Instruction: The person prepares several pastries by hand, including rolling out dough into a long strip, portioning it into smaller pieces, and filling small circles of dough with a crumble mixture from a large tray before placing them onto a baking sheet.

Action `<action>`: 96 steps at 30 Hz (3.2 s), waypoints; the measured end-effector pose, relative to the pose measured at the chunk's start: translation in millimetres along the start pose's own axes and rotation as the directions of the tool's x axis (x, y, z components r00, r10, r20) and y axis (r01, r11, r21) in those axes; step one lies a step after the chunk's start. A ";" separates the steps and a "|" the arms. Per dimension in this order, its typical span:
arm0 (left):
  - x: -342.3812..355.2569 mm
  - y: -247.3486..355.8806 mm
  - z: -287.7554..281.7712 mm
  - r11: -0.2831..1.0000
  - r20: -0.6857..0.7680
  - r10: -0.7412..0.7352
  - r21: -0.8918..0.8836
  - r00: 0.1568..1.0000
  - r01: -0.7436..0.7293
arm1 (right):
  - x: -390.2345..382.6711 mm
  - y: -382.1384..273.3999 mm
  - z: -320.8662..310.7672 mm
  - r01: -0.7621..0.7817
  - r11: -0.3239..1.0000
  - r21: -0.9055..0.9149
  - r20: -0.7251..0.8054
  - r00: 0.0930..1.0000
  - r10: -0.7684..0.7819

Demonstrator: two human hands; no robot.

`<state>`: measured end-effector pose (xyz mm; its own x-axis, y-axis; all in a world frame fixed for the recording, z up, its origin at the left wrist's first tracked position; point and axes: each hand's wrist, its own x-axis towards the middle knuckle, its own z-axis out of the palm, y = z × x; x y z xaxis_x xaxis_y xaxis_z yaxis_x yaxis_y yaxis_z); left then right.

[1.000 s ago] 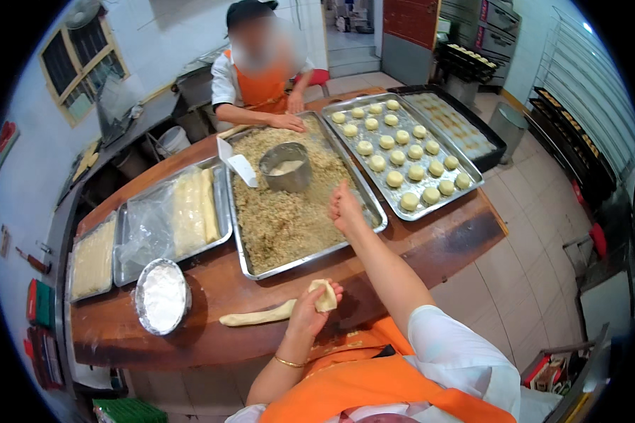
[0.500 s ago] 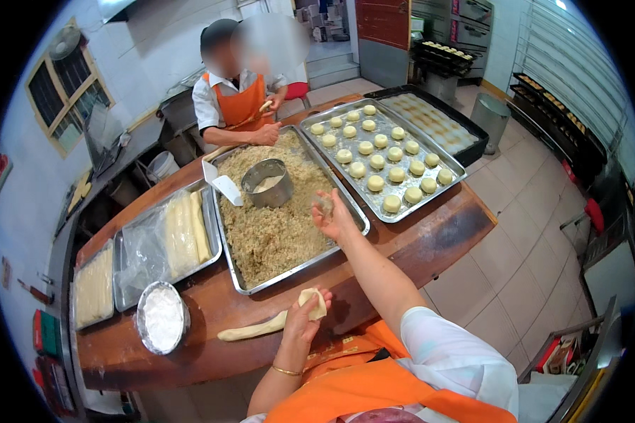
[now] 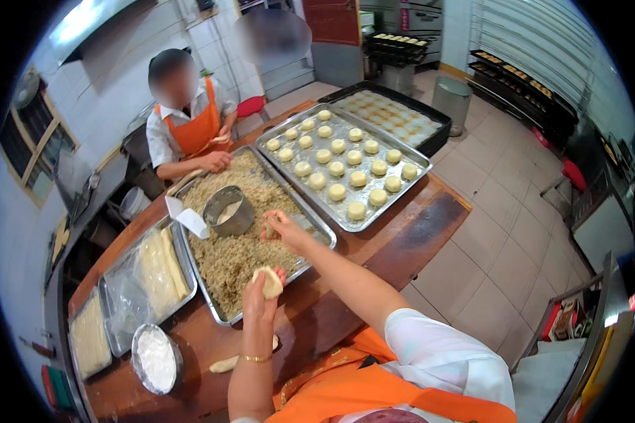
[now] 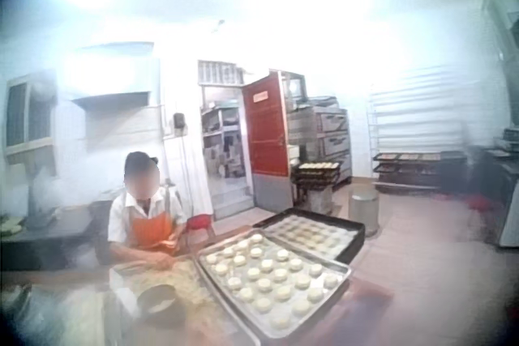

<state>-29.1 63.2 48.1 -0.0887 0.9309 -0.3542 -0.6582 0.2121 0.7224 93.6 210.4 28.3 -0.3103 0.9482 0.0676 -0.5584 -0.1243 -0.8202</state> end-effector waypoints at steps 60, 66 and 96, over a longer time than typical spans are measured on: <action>85.2 -1.2 4.6 0.698 -0.090 -0.142 -0.715 0.986 0.035 | 8.9 -9.8 -69.8 0.304 -0.191 -0.933 0.323 0.943 -0.076; 89.2 -8.4 10.2 0.746 -0.127 -0.086 -0.666 0.988 -0.021 | -30.6 -49.6 15.6 0.389 0.403 -0.829 0.359 0.921 -0.151; 70.7 8.5 36.7 0.945 -0.226 0.102 -0.284 0.969 -0.165 | -54.4 -18.4 37.2 0.650 0.155 -0.744 0.574 0.740 -0.350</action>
<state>-13.6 141.8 51.0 -0.3219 0.8564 -0.4037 -0.8190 -0.0380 0.5726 92.1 150.2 60.8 -0.4757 0.5774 0.6636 0.2836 0.8148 -0.5056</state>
